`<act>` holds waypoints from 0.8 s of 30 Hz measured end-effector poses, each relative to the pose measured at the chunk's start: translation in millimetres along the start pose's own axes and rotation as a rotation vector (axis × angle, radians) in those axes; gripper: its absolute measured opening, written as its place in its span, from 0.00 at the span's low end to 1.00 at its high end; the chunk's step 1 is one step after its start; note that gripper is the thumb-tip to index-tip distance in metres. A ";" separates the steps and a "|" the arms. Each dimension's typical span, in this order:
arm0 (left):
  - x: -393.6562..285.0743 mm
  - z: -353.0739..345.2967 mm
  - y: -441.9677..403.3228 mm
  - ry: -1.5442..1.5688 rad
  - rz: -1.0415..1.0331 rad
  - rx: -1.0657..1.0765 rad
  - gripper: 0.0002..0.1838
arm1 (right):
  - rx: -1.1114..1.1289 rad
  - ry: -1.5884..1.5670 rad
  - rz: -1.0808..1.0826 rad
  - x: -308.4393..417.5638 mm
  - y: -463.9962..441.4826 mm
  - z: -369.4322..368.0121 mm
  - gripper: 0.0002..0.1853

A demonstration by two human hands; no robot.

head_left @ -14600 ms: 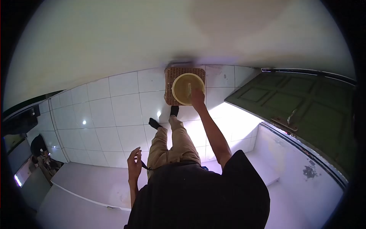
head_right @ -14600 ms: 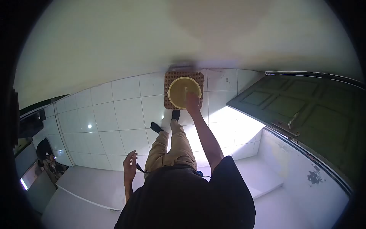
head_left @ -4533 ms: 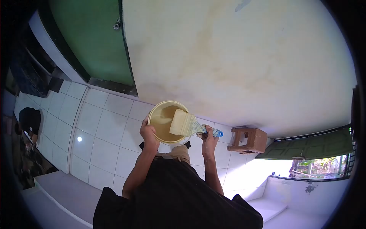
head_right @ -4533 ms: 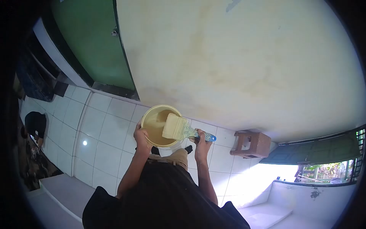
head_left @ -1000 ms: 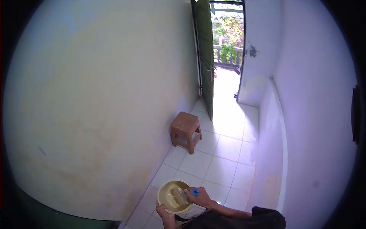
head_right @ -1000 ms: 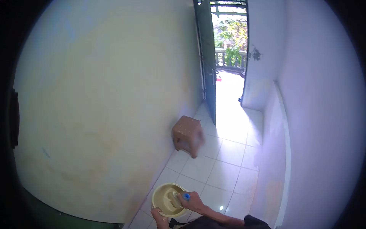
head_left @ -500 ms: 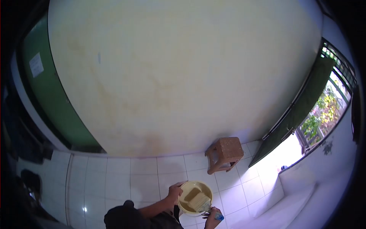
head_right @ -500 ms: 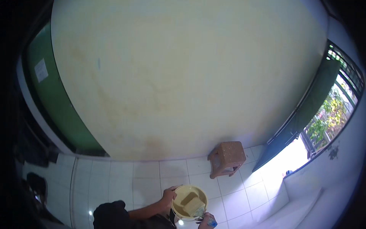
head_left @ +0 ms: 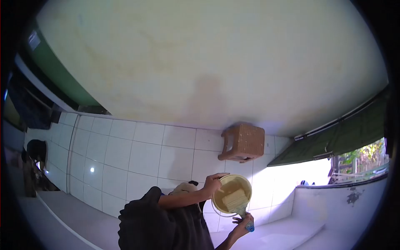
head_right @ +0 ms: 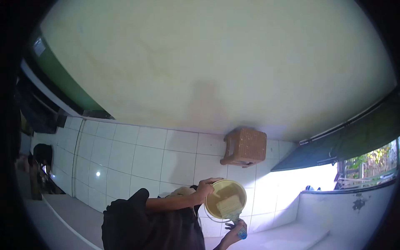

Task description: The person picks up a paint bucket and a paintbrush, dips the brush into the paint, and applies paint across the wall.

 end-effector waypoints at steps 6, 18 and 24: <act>30.4 -82.3 -31.7 0.098 -0.026 0.196 0.34 | -0.035 -0.071 -0.061 8.5 -69.2 41.8 0.17; 96.2 -181.7 -118.2 0.016 -0.034 0.092 0.41 | 0.049 -0.200 -0.062 -1.7 -239.4 93.9 0.13; 155.9 -295.3 -154.7 0.113 -0.046 0.146 0.42 | 0.220 -0.189 0.058 23.4 -378.8 154.4 0.13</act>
Point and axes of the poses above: each hand's wrist, its own y-axis away from the middle knuckle, its own z-axis out of the back of the hand, x = y × z, the point moved 4 cm from there along -y, towards the middle knuckle, and after that the axes turned 9 degrees about y, right-handed, at the moved point
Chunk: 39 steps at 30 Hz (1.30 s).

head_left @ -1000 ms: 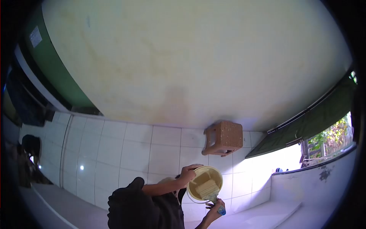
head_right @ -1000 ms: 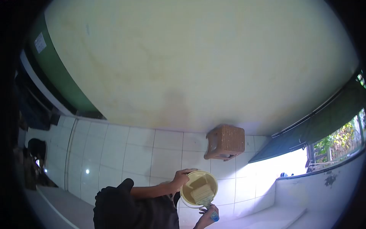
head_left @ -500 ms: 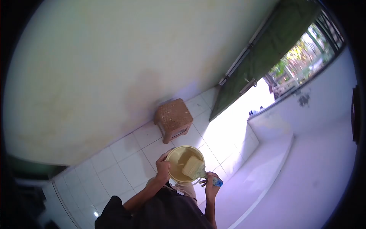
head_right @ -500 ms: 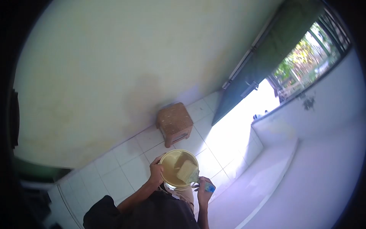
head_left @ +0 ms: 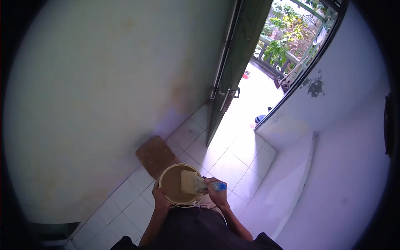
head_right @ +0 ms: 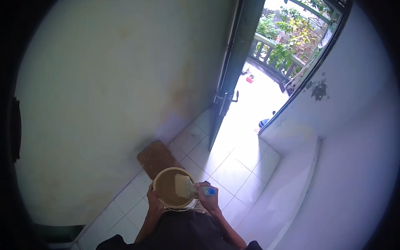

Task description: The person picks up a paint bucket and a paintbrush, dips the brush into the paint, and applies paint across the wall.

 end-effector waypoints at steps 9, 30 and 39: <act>91.1 -122.7 -54.7 0.103 0.030 0.043 0.43 | 0.101 0.159 0.087 30.8 -120.5 104.8 0.13; 168.3 -214.1 -115.3 0.097 0.114 0.200 0.30 | -0.173 0.157 0.130 21.3 -187.3 187.9 0.15; 135.3 -202.4 -144.9 -0.105 0.004 0.081 0.26 | -0.160 0.465 0.340 14.7 -208.1 159.7 0.15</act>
Point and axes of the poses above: each hand's wrist, its own y-axis away from the middle knuckle, its own z-axis out of the back of the hand, x = y × z, the point moved 4 cm from there along -y, towards the middle knuckle, and after that the axes turned 9 degrees about y, right-handed, at the moved point
